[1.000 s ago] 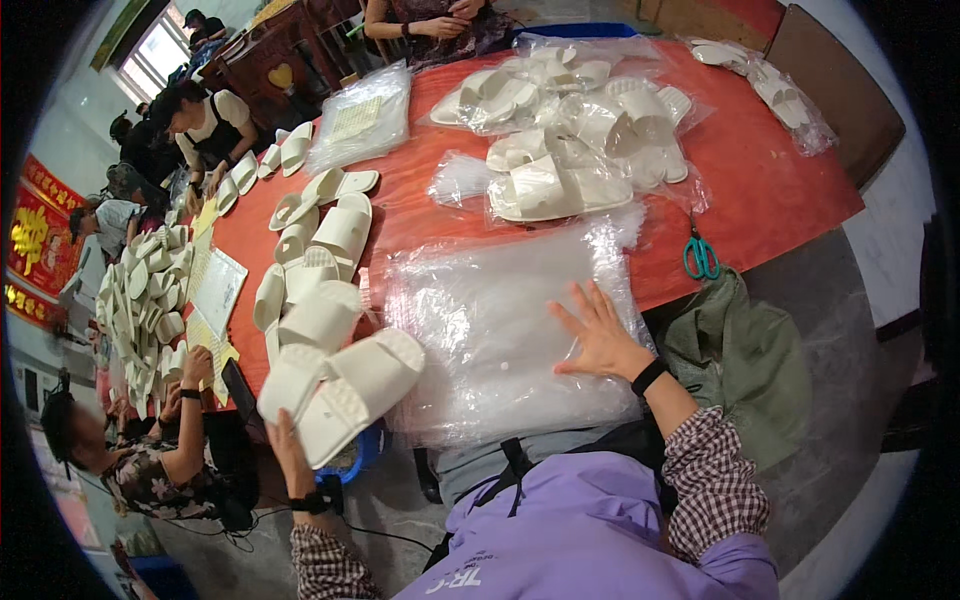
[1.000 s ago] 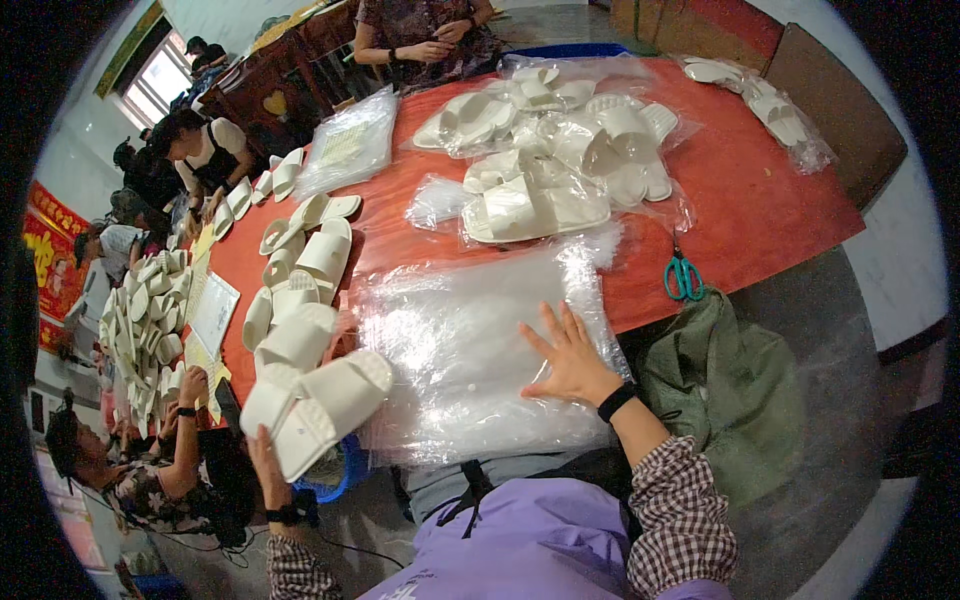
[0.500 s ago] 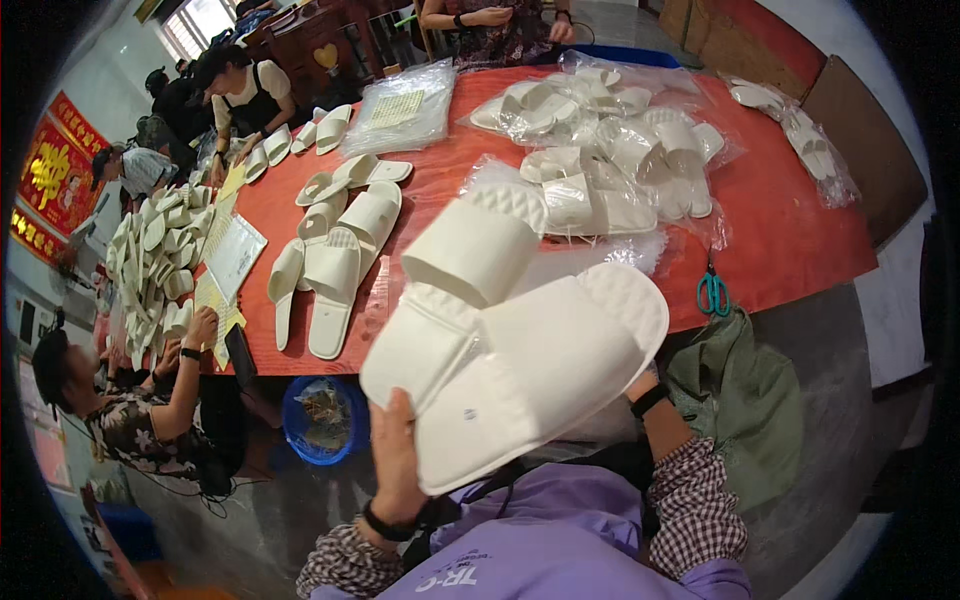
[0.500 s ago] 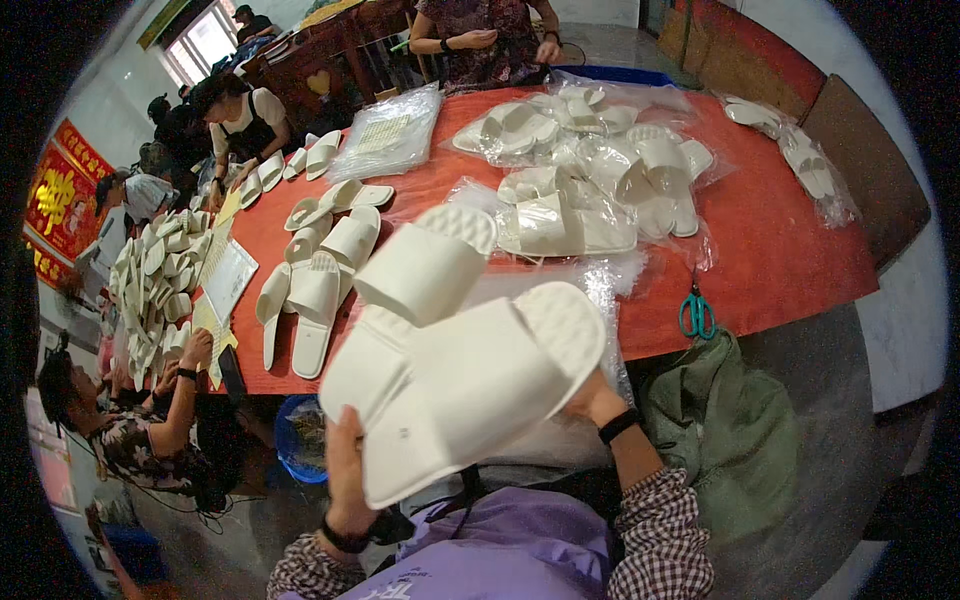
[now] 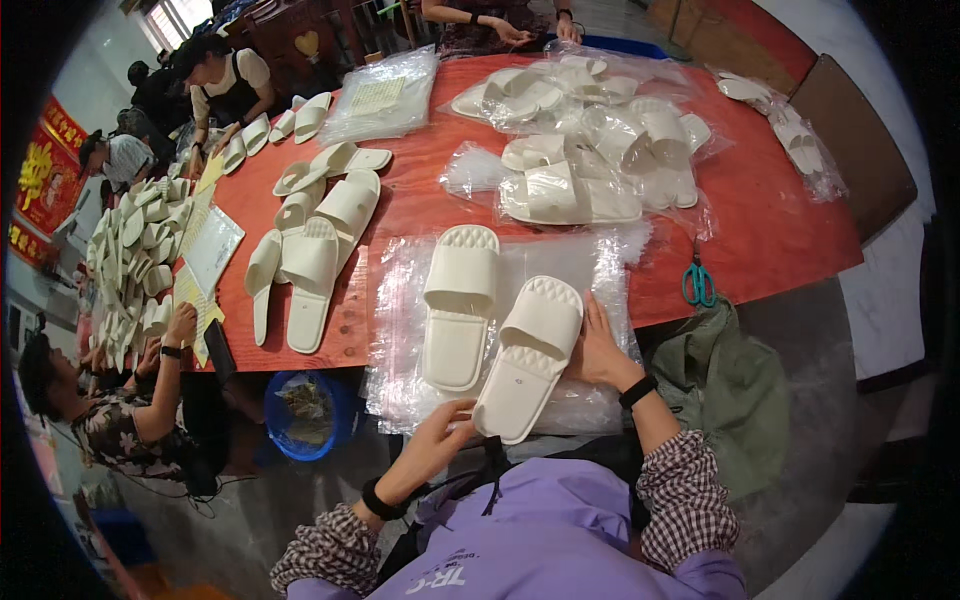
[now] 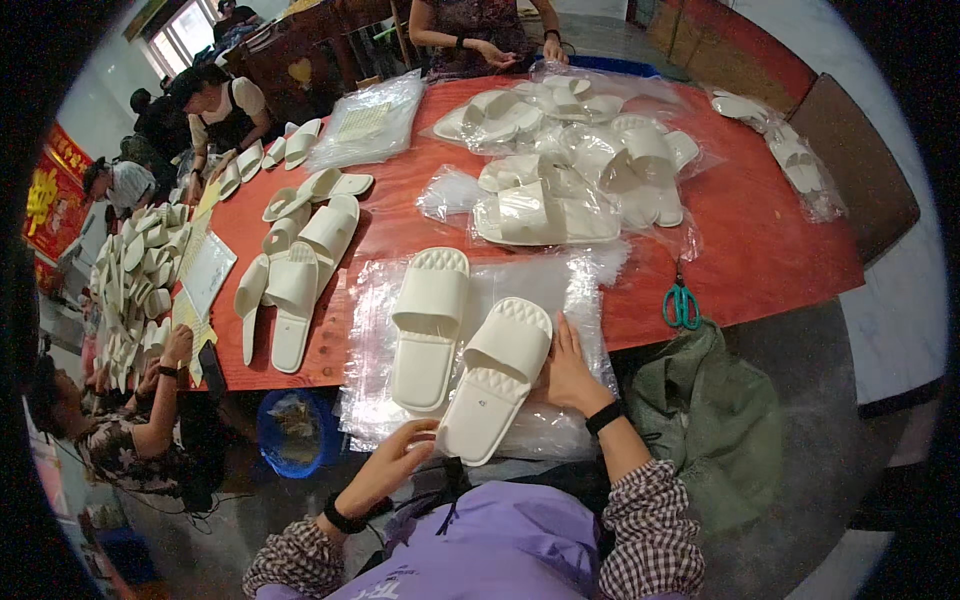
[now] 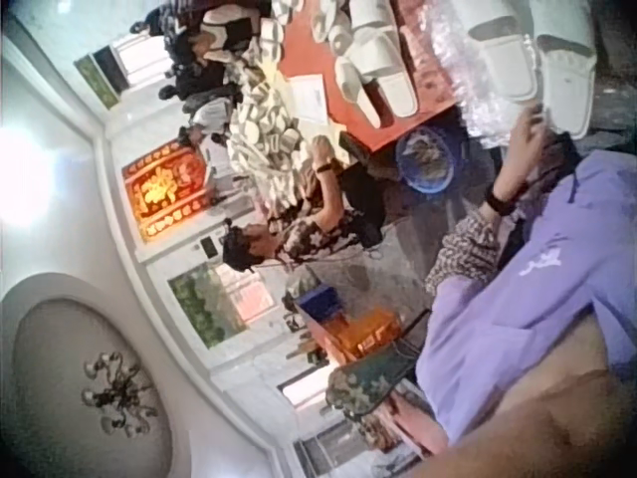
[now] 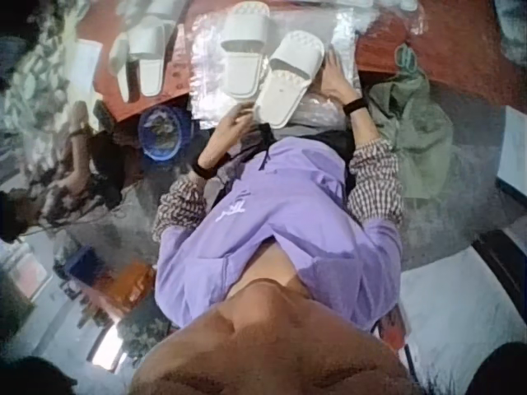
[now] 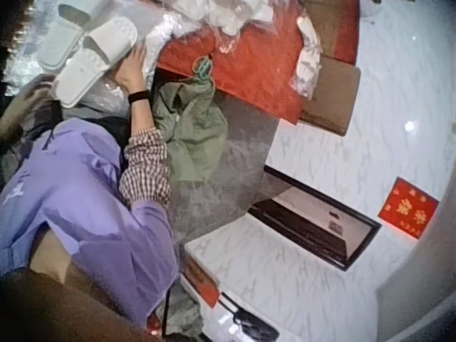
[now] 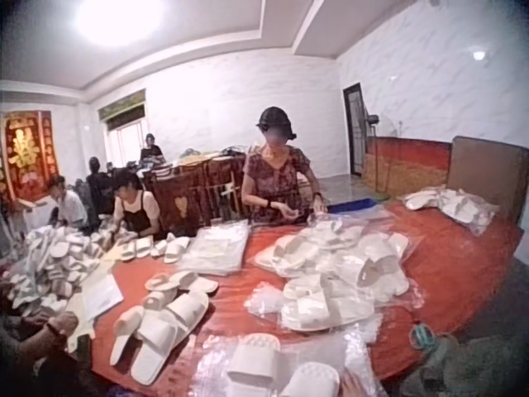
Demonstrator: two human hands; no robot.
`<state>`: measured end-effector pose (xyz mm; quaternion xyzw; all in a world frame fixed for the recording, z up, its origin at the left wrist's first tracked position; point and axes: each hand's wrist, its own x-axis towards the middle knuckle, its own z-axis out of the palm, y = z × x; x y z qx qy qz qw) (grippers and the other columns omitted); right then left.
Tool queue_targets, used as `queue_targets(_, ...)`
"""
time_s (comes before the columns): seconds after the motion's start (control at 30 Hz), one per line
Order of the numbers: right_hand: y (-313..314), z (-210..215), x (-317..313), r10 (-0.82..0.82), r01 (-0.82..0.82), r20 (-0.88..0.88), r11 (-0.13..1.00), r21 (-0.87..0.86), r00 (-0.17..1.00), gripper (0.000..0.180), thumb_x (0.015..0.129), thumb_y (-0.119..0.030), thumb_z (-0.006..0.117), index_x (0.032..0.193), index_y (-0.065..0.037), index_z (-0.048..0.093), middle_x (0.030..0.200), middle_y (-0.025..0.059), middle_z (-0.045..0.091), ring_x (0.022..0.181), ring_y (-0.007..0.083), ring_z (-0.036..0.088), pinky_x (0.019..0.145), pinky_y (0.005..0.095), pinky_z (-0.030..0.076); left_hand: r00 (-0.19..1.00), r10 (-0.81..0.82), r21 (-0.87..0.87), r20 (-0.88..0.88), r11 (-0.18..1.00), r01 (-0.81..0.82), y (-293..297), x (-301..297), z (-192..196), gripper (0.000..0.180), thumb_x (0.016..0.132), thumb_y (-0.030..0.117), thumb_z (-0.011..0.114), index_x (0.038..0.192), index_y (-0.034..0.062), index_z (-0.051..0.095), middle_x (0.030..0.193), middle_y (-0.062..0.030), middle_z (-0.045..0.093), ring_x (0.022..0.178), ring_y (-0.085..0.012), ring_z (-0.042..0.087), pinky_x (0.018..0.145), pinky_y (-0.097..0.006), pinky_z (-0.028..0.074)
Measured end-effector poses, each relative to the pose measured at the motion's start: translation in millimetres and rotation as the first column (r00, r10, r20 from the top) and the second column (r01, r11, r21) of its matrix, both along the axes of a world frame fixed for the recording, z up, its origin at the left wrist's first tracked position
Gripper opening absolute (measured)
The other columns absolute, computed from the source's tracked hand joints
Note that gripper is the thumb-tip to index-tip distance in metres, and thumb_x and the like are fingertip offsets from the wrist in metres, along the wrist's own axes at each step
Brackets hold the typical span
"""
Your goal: Pack a pair of white slippers into a plastic bag.
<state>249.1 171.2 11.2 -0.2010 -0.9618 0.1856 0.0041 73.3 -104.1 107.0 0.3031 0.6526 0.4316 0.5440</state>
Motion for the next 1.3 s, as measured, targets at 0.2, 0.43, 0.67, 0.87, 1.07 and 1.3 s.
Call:
queue_targets(0.2,10,-11,2,0.013,-0.014,0.157,1.000,0.008,0.988,0.098,0.072,-0.035,0.070,0.149,-0.001,0.019,0.153,0.0312,0.006,0.141,0.0501,-0.009,0.114,0.0589,0.003,0.710,-0.128,0.130,-0.693,0.946,0.297,43,-11,13,0.034,0.090,0.015,0.060,0.123,0.0129,0.059,0.134,-0.0216,0.046,0.127,-0.0399,0.041,0.103,-0.043,0.037)
queue_targets(0.43,6,-23,3,0.024,-0.021,-0.041,0.997,0.076,0.999,0.091,0.079,-0.042,0.067,0.150,-0.008,0.020,0.154,0.0241,0.010,0.142,0.0479,0.000,0.115,0.0557,0.010,0.177,-0.072,-0.023,-0.982,0.963,0.268,106,-12,-48,0.049,0.082,0.031,0.068,0.128,0.0230,0.056,0.143,-0.0352,0.027,0.133,-0.0539,0.025,0.107,-0.057,0.027)
queue_targets(0.67,4,7,-2,-0.023,0.023,-0.012,1.000,0.019,1.000,0.075,0.079,-0.041,0.067,0.140,-0.005,0.042,0.152,0.0237,0.017,0.139,0.0489,0.013,0.114,0.0523,0.019,0.301,-0.034,-0.002,-0.953,0.995,0.104,130,-21,-47,0.053,0.077,0.039,0.071,0.125,0.0213,0.057,0.135,-0.0287,0.039,0.118,-0.0459,0.042,0.096,-0.055,0.035)
queue_targets(0.87,-6,18,-4,0.004,-0.009,0.093,0.999,0.053,0.996,0.089,0.076,-0.058,0.066,0.141,-0.003,0.040,0.153,0.0293,0.008,0.140,0.0530,0.006,0.114,0.0561,0.014,0.100,0.067,0.082,-0.993,0.985,0.155,140,-20,-80,0.054,0.080,0.044,0.067,0.119,0.0070,0.058,0.113,-0.0182,0.053,0.116,-0.0386,0.044,0.097,-0.055,0.032)
queue_targets(1.07,14,2,16,-0.010,0.013,-0.194,1.000,0.010,0.981,0.076,0.080,-0.053,0.066,0.137,-0.007,0.048,0.150,0.0302,0.022,0.140,0.0472,0.018,0.114,0.0522,0.018,0.139,0.063,0.081,-0.988,0.988,0.128,139,-10,-66,0.055,0.081,0.042,0.067,0.115,0.0003,0.057,0.113,-0.0174,0.052,0.121,-0.0401,0.041,0.101,-0.063,0.026)
queue_targets(1.3,101,11,50,-0.784,0.418,-0.556,0.619,-0.665,0.276,0.022,0.098,-0.008,0.049,0.115,0.000,0.059,0.109,0.0059,0.062,0.093,0.0119,0.060,0.082,0.0249,0.050,0.060,0.040,0.044,-0.997,0.997,0.057,130,0,-52,0.050,0.078,0.045,0.069,0.106,0.0044,0.061,0.108,-0.0121,0.053,0.118,-0.0370,0.042,0.101,-0.068,0.024)
